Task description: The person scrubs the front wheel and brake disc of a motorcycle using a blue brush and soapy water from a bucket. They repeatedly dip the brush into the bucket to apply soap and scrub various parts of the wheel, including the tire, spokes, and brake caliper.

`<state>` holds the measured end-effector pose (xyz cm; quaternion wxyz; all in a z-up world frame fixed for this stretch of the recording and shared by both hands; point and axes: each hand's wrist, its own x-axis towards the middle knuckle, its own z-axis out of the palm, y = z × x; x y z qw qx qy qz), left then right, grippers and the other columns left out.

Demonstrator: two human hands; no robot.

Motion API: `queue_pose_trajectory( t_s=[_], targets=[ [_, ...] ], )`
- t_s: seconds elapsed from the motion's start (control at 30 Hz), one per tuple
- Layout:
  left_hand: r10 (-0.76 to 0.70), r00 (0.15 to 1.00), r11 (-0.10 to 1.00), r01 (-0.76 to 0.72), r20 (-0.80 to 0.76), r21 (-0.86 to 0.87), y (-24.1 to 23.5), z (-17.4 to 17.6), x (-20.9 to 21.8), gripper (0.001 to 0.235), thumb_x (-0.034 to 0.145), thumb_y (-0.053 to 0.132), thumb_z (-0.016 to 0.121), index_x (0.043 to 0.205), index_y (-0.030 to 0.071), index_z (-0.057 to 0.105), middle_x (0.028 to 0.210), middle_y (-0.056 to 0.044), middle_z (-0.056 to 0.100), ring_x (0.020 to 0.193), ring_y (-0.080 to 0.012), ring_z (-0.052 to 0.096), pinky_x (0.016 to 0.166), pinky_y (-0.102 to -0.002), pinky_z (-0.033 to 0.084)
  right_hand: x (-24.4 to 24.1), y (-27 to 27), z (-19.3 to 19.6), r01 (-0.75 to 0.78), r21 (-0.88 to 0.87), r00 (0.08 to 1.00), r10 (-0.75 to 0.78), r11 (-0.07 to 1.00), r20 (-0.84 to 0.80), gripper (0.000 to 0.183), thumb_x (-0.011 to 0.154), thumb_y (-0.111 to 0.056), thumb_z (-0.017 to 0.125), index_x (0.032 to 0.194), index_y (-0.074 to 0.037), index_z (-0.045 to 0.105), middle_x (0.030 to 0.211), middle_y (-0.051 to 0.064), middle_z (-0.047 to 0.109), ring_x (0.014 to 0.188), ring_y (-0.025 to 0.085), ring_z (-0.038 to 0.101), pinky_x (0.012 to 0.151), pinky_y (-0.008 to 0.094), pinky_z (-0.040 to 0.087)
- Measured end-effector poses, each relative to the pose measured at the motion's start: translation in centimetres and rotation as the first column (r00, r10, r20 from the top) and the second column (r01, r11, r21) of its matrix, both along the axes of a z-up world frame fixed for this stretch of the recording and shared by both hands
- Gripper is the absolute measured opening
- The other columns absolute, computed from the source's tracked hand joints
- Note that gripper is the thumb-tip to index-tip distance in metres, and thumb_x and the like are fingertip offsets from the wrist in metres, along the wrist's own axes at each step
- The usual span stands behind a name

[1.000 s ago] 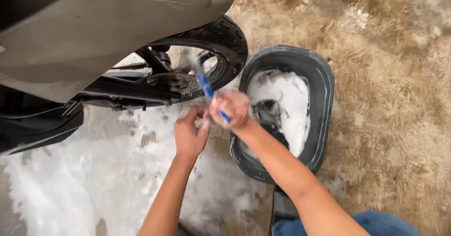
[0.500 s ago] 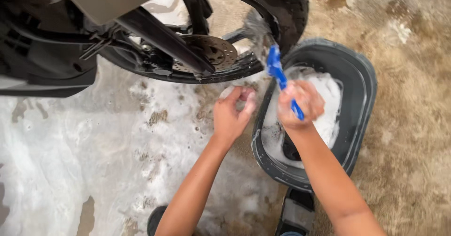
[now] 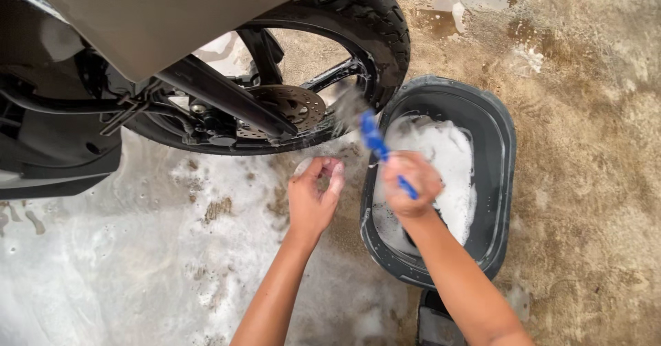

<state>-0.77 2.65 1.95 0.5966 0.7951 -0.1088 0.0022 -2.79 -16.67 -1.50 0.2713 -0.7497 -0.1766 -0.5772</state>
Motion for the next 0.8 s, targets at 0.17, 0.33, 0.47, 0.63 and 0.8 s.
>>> queue_pose_trajectory(
  t_s=[0.17, 0.33, 0.47, 0.63, 0.8],
  targets=[
    [0.016, 1.0, 1.0, -0.017, -0.014, -0.014, 0.5, 0.6, -0.3, 0.02, 0.092, 0.022, 0.07, 0.096, 0.003, 0.072, 0.082, -0.009, 0.076, 0.078, -0.0186, 0.075, 0.076, -0.03, 0.057, 1.1, 0.5, 0.9, -0.051, 0.004, 0.998, 0.051, 0.999, -0.037, 0.03, 0.102, 0.007, 0.068, 0.118, -0.001, 0.044, 0.093, 0.013, 0.071, 0.082, 0.027, 0.073, 0.076, 0.037, 0.065],
    [0.014, 1.0, 1.0, -0.014, -0.004, 0.014, 0.9, 0.7, -0.3, 0.02, 0.093, 0.023, 0.07, 0.096, 0.003, 0.073, 0.083, -0.009, 0.076, 0.078, -0.0189, 0.075, 0.078, -0.031, 0.057, 0.2, 1.5, 2.0, 0.107, 0.064, 0.992, -0.102, 0.992, -0.081, 0.024, 0.092, 0.011, 0.067, 0.102, -0.006, 0.054, 0.076, 0.013, 0.066, 0.072, 0.031, 0.072, 0.071, 0.044, 0.063],
    [0.006, 1.0, 1.0, -0.006, -0.03, 0.001, 0.7, 1.2, -0.4, 0.022, 0.092, 0.024, 0.069, 0.097, 0.003, 0.073, 0.086, -0.008, 0.077, 0.079, -0.0184, 0.074, 0.073, -0.031, 0.057, 0.7, 1.9, 3.1, 0.094, -0.01, 0.983, -0.095, 0.995, -0.157, 0.025, 0.088, 0.007, 0.069, 0.104, -0.008, 0.055, 0.074, 0.015, 0.068, 0.068, 0.032, 0.073, 0.065, 0.04, 0.059],
    [-0.039, 0.993, 0.998, 0.034, -0.112, -0.046, 0.3, 1.3, -0.6, 0.022, 0.09, 0.025, 0.068, 0.096, 0.004, 0.073, 0.083, -0.008, 0.076, 0.079, -0.0187, 0.073, 0.067, -0.031, 0.058, 0.7, 2.2, 2.5, 0.0, 0.023, 1.0, -0.001, 1.0, 0.021, 0.04, 0.099, 0.006, 0.066, 0.128, -0.002, 0.04, 0.087, 0.016, 0.07, 0.074, 0.032, 0.071, 0.073, 0.044, 0.064],
    [-0.037, 0.999, 0.999, 0.038, 0.015, -0.012, 0.0, 1.2, -0.6, 0.021, 0.091, 0.023, 0.069, 0.095, 0.003, 0.072, 0.082, -0.008, 0.075, 0.077, -0.0194, 0.074, 0.076, -0.031, 0.057, 0.7, 1.1, 2.3, -0.022, 0.042, 0.974, 0.031, 0.999, -0.226, 0.041, 0.095, 0.001, 0.073, 0.123, -0.012, 0.046, 0.089, 0.012, 0.073, 0.075, 0.031, 0.074, 0.067, 0.039, 0.06]
  ],
)
